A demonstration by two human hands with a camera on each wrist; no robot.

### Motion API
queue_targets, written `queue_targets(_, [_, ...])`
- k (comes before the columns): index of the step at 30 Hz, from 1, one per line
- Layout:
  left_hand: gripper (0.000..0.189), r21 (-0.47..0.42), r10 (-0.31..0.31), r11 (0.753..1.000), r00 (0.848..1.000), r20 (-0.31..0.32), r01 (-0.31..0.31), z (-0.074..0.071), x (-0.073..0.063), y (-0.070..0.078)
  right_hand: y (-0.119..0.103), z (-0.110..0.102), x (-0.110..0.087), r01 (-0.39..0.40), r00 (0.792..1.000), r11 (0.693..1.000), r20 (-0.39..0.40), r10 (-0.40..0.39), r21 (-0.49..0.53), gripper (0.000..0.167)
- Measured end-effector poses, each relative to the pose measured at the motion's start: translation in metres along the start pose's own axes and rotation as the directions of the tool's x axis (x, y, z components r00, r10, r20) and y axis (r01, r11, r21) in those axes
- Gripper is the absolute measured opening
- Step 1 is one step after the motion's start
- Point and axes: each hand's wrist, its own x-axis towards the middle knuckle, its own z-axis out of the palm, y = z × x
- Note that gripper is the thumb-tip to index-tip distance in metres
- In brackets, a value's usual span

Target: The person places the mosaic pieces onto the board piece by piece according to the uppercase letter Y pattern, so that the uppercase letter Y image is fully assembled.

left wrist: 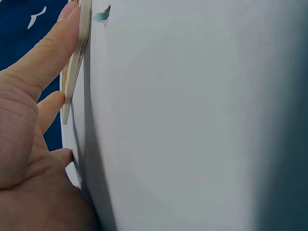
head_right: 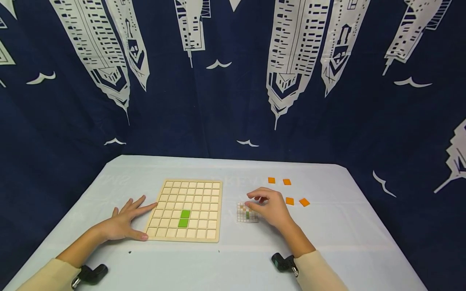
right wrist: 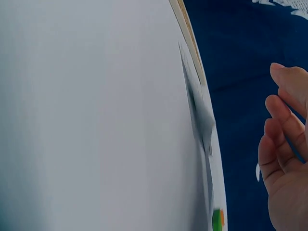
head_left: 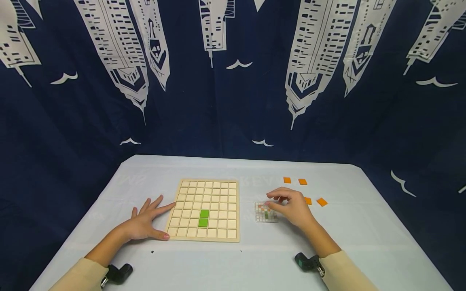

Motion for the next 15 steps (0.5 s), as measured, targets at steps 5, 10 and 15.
queue_targets(5, [0.108, -0.006, 0.004, 1.000, 1.000, 0.003, -0.004, 0.000, -0.001, 0.001, 0.012, -0.014, -0.003, 0.005, 1.000, 0.999, -0.014, -0.005, -0.045, 0.025])
queue_targets(10, [0.109, -0.006, 0.003, 1.000, 1.000, 0.003, -0.003, 0.000, -0.001, 0.001, 0.020, -0.028, -0.003, -0.003, 1.000, 0.997, -0.009, 0.002, -0.081, 0.027])
queue_targets(15, [0.109, -0.006, -0.002, 1.000, 1.000, -0.001, 0.002, 0.000, -0.001, 0.001, 0.028, -0.042, 0.000, -0.030, 0.999, 0.996, 0.023, 0.032, -0.081, 0.030])
